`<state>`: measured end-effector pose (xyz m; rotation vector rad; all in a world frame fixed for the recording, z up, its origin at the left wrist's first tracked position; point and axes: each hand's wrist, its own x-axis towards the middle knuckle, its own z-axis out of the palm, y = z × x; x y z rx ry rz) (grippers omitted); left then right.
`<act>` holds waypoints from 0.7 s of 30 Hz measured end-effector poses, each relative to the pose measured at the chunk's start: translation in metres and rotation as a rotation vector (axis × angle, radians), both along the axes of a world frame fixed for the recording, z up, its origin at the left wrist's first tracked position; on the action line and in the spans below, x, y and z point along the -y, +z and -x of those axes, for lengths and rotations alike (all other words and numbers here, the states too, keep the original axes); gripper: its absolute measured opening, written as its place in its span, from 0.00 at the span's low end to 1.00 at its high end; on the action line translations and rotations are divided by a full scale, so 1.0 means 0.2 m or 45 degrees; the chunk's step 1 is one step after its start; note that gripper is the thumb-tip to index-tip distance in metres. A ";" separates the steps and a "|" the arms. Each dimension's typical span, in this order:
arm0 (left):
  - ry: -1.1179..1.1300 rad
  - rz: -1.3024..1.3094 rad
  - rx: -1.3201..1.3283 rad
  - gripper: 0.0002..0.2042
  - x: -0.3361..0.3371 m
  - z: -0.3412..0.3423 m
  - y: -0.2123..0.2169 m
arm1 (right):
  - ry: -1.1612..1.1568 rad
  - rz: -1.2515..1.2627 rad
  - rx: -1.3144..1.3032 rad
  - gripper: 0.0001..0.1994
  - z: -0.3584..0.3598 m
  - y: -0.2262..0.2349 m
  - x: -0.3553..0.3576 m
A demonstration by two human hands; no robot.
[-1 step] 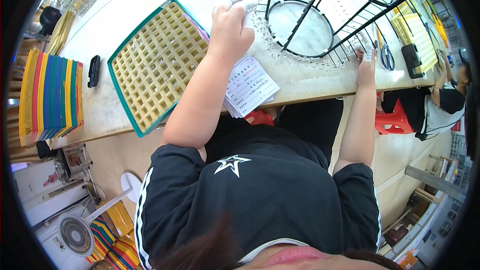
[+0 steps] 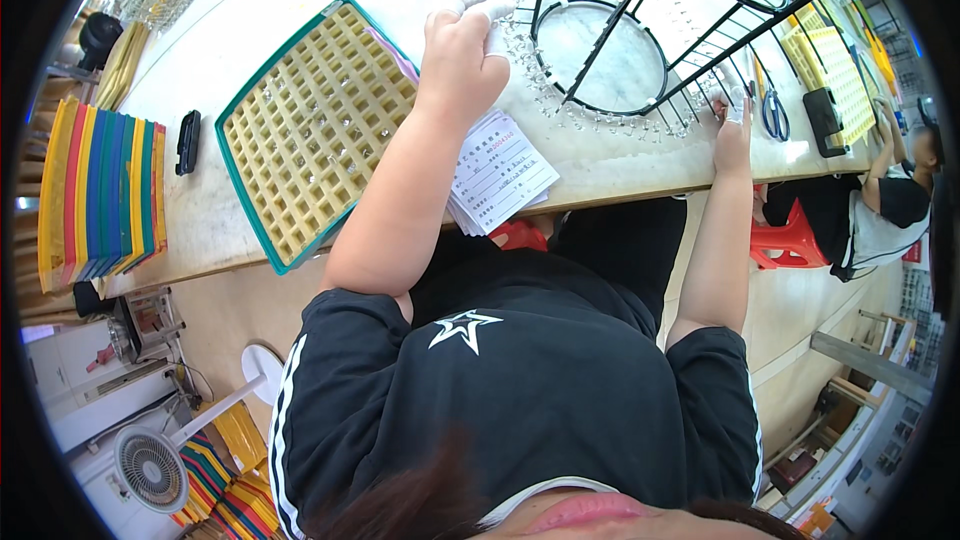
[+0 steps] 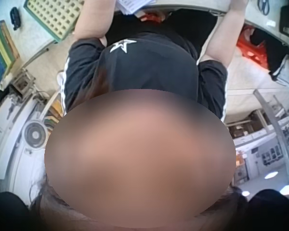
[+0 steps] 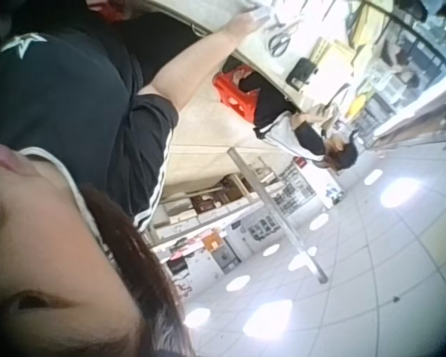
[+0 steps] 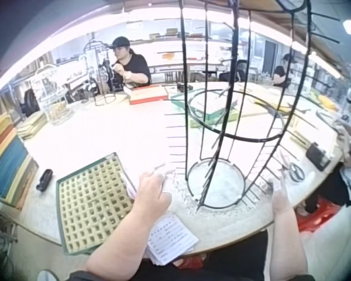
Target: The person puts finger cots onto their fingers and sorts through a stack of paper forms by hand, flipping through and aligning the slips on the workbench.
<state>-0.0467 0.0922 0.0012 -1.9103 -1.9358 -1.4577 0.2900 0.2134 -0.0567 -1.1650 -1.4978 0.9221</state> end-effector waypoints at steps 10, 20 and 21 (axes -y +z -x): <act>0.010 0.049 0.005 0.14 0.01 0.00 0.00 | -0.020 0.019 0.009 0.20 -0.01 -0.01 -0.01; -0.021 0.016 0.016 0.15 0.01 0.00 0.00 | -0.024 0.019 0.034 0.20 0.01 0.01 0.01; 0.009 0.057 0.020 0.13 0.01 0.00 0.01 | -0.024 0.019 0.034 0.20 0.01 0.01 0.01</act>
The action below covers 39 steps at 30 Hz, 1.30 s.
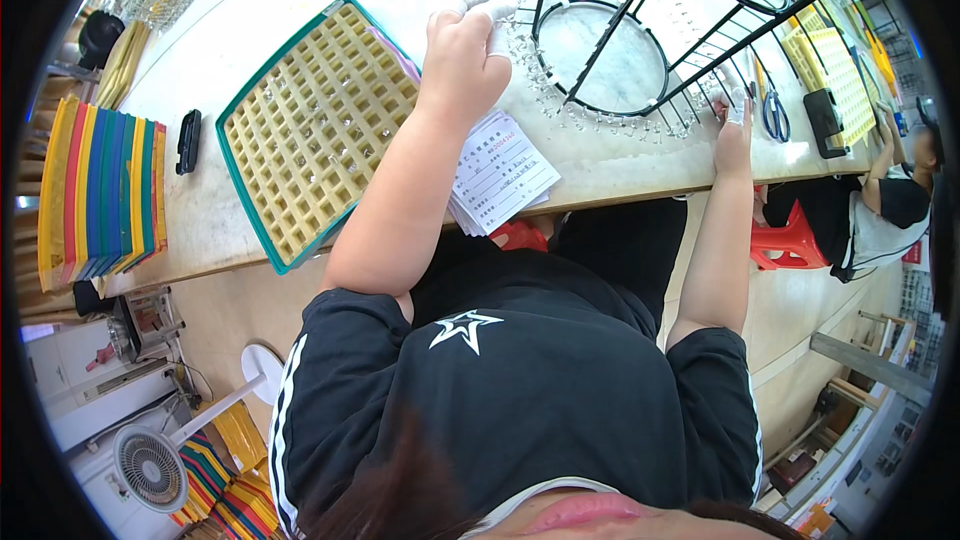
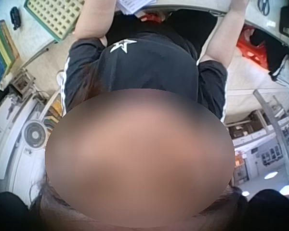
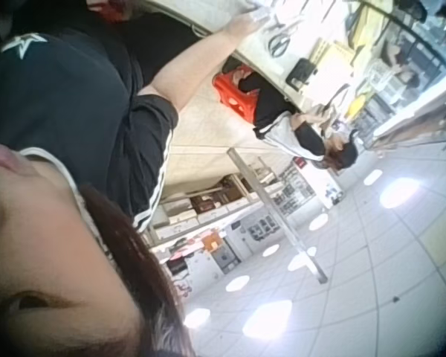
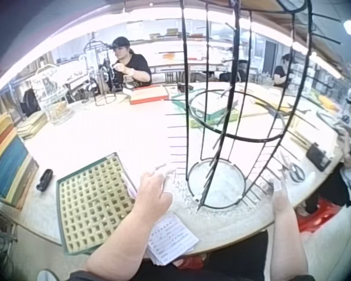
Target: The person puts finger cots onto their fingers and sorts through a stack of paper forms by hand, flipping through and aligning the slips on the workbench.
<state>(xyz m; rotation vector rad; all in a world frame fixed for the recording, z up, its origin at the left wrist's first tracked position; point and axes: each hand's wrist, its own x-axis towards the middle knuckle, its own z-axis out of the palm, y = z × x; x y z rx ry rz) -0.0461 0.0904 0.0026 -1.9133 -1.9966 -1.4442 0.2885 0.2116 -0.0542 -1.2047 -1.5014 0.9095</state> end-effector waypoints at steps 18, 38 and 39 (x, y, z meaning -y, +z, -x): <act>-0.017 -0.020 -0.006 0.14 0.00 0.00 0.00 | 0.015 -0.014 -0.015 0.19 0.00 0.00 0.01; -0.053 -0.052 0.000 0.17 -0.01 0.01 -0.01 | -0.051 -0.002 0.014 0.18 0.02 0.01 0.01; -0.053 -0.031 0.006 0.17 -0.01 0.01 -0.01 | -0.052 0.000 0.015 0.18 0.02 0.01 0.01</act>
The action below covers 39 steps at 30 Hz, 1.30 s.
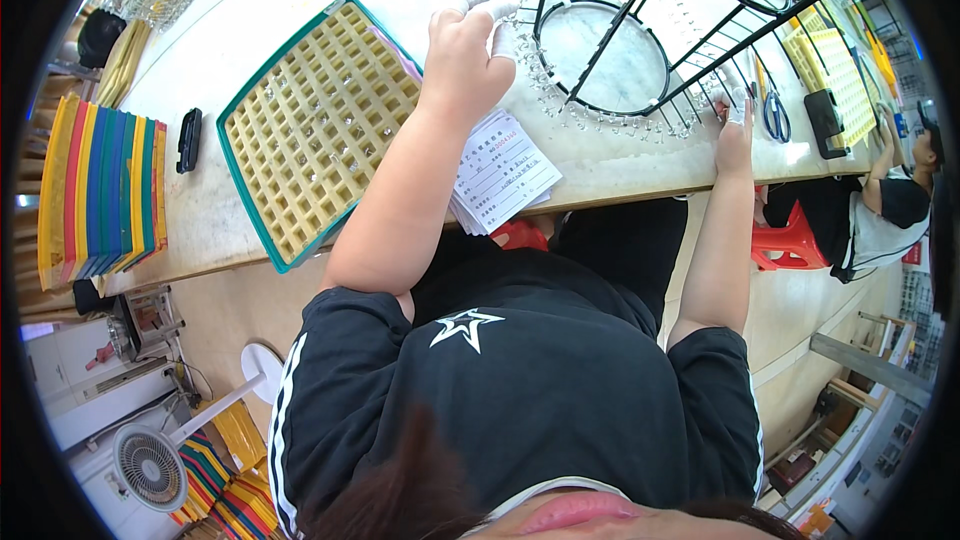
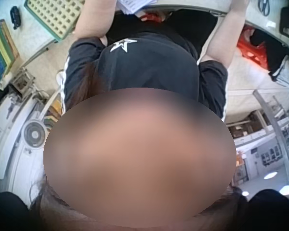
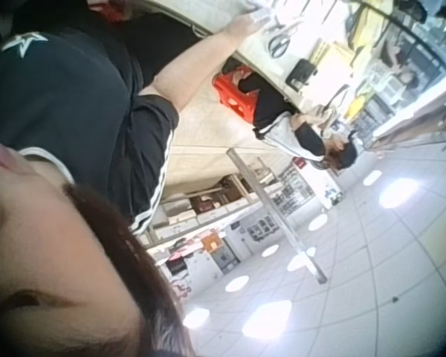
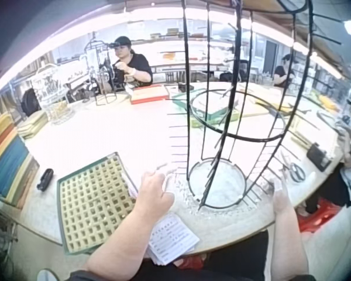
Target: The person puts finger cots onto their fingers and sorts through a stack of paper forms by hand, flipping through and aligning the slips on the workbench.
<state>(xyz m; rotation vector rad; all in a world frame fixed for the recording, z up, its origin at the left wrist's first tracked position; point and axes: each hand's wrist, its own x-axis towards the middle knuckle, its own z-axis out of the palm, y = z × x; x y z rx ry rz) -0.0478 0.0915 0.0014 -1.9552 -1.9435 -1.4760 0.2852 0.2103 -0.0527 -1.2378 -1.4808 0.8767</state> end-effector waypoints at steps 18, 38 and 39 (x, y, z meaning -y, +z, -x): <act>0.004 -0.012 0.026 0.15 0.05 -0.03 0.03 | 0.191 -0.064 -0.081 0.17 0.01 0.06 0.09; -0.552 0.261 0.654 0.03 0.79 -0.04 0.37 | -0.300 -0.654 -0.446 0.16 -0.02 0.07 0.20; -0.747 0.677 1.026 0.02 0.86 0.00 0.32 | -0.248 -0.632 -0.420 0.14 0.04 0.11 0.32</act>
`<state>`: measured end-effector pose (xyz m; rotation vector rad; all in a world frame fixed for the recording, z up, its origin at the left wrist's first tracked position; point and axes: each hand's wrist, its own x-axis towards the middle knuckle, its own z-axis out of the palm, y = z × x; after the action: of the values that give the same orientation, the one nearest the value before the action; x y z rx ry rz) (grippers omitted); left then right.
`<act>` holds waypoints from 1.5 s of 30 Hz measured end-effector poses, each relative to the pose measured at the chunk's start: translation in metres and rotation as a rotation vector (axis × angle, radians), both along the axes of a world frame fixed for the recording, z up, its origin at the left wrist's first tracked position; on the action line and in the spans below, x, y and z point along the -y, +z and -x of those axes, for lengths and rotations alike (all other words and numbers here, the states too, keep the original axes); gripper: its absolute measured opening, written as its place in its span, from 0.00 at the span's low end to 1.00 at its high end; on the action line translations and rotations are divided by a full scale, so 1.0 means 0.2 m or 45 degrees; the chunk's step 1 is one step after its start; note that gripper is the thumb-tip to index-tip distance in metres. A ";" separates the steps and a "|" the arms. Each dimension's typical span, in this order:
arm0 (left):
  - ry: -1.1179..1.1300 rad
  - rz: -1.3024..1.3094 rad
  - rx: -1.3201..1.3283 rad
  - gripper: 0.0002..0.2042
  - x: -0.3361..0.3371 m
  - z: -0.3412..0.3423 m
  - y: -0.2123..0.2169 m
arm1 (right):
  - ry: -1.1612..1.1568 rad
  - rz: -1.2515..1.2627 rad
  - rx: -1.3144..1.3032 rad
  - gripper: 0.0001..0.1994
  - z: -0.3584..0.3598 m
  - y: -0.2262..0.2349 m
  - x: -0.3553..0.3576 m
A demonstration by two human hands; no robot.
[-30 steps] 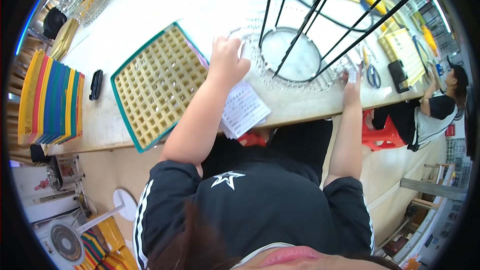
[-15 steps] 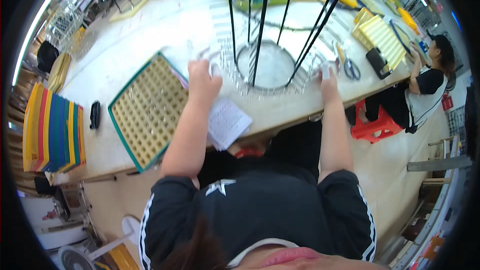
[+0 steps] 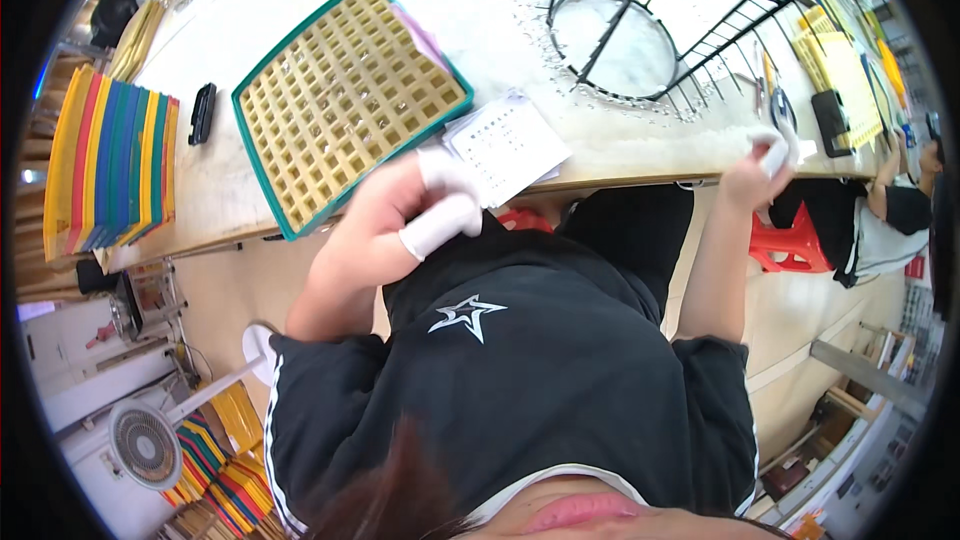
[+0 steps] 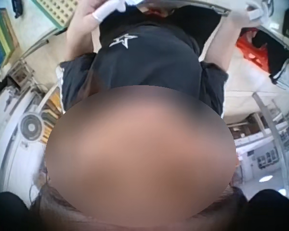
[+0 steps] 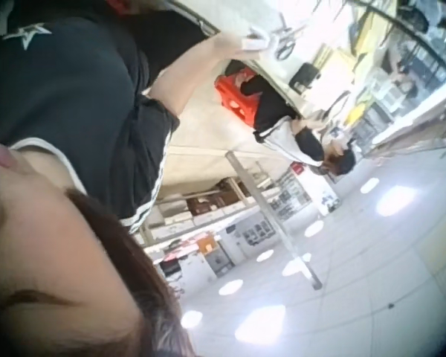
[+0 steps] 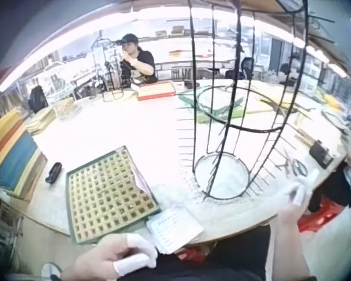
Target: The person puts finger cots onto their fingers and sorts through a stack of paper forms by hand, flipping through and aligning the slips on the workbench.
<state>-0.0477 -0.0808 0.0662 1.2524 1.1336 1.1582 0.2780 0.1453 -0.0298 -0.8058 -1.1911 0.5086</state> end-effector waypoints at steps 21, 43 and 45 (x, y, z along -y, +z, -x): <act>0.105 0.796 0.687 0.20 0.10 -0.09 -0.60 | 0.891 -0.169 1.712 0.22 0.69 0.05 0.51; 0.245 0.467 1.320 0.26 0.10 -0.22 -0.61 | 0.986 -0.496 1.586 0.19 0.64 0.05 0.67; 0.330 0.457 1.292 0.22 0.10 -0.23 -0.60 | 1.104 -0.307 1.402 0.19 0.64 0.11 0.68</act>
<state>-0.0012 -0.1008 -0.0538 0.1446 0.6649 1.4395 0.1507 0.0099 -0.0086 -0.2713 -2.6080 0.6021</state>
